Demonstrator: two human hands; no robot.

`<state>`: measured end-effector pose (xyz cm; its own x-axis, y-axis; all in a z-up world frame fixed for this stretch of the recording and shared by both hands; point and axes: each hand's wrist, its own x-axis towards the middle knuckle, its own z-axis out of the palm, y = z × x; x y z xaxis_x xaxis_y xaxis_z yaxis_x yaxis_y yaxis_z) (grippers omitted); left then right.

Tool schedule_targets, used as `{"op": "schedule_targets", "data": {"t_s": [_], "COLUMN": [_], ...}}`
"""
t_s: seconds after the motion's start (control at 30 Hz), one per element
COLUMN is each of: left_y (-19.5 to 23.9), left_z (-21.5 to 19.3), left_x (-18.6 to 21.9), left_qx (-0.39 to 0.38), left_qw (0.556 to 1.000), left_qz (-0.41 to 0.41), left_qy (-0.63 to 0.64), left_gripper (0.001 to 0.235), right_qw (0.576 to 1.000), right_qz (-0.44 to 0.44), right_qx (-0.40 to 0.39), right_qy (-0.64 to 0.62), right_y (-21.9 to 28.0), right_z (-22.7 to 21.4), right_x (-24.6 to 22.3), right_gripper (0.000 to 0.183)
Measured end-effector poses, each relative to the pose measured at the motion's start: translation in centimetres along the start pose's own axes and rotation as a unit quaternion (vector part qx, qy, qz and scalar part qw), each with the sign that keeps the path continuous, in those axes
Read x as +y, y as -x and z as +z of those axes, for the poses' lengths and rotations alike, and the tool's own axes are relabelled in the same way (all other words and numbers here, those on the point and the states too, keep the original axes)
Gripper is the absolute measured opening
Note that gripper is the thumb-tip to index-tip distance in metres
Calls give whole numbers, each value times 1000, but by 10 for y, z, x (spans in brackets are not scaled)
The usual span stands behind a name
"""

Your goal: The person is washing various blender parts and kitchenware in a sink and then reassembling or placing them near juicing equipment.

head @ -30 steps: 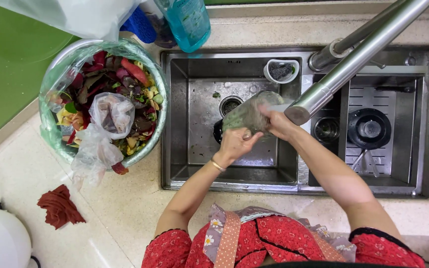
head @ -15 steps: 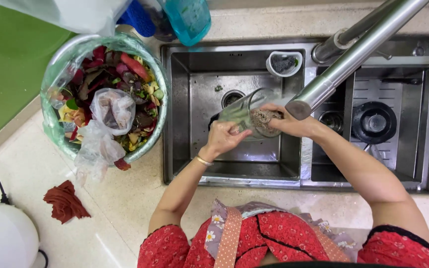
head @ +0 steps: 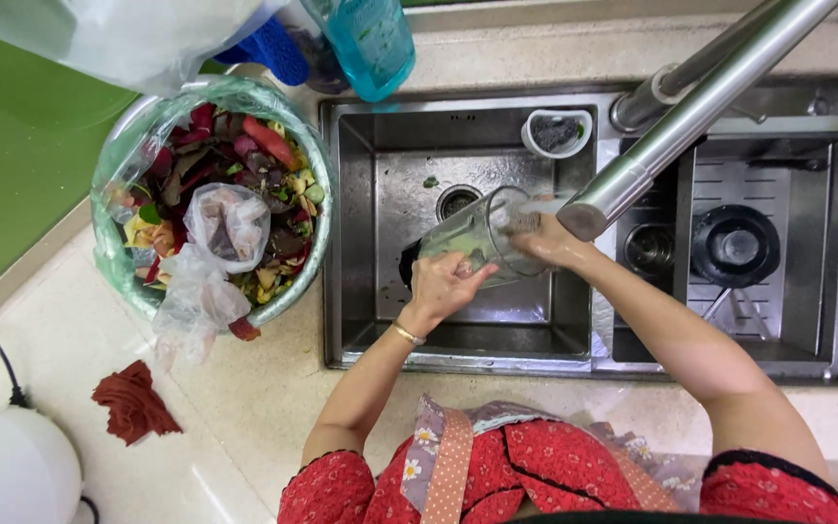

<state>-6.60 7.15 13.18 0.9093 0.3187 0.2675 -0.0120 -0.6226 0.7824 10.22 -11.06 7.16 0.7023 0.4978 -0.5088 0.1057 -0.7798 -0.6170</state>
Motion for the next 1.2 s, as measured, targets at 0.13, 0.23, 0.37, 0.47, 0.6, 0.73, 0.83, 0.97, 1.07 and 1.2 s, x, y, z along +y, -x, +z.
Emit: {"op": "schedule_targets", "data": {"t_s": [0.13,0.23,0.37,0.47,0.6,0.73,0.83,0.97,1.07,1.2], "left_y": [14,-2,-6,-12,-18,-3,-2,-9,-1,-28], "left_z": [4,6,1,4,9,14,20,17,22,18], "left_x": [5,7,8,13,21,32,34,33,44,46], "left_qx": [-59,-81,-41,-12,-63,-50,-59,-45,-56,-51], "left_qw": [996,992,993,987,961,963,959,961,962,960], "left_qz": [62,94,110,150,249,260,275,272,266,274], "left_qy": [-17,-7,-24,-55,-100,-53,-26,-30,-20,-2], "left_gripper": [50,48,49,49,47,48,46,48,50,50], "right_qw": [986,934,921,963,956,796,850,770,715,881], "right_qz": [-133,-240,-269,-225,-44,97,-15,32,97,28], "right_qx": [41,183,234,100,-128,-153,-145,-89,-86,-123], "right_qy": [97,191,156,113,-261,-577,-506,-631,-687,-456], "right_y": [25,28,46,43,-4,-7,7,7,31,25], "right_z": [-17,-31,-20,-23,15,38,24,13,19,-14], "right_x": [-21,-42,-23,-18,13,-5,-1,15,14,-16], "right_gripper": [73,78,55,35,38,40,42,37,35,39]}}
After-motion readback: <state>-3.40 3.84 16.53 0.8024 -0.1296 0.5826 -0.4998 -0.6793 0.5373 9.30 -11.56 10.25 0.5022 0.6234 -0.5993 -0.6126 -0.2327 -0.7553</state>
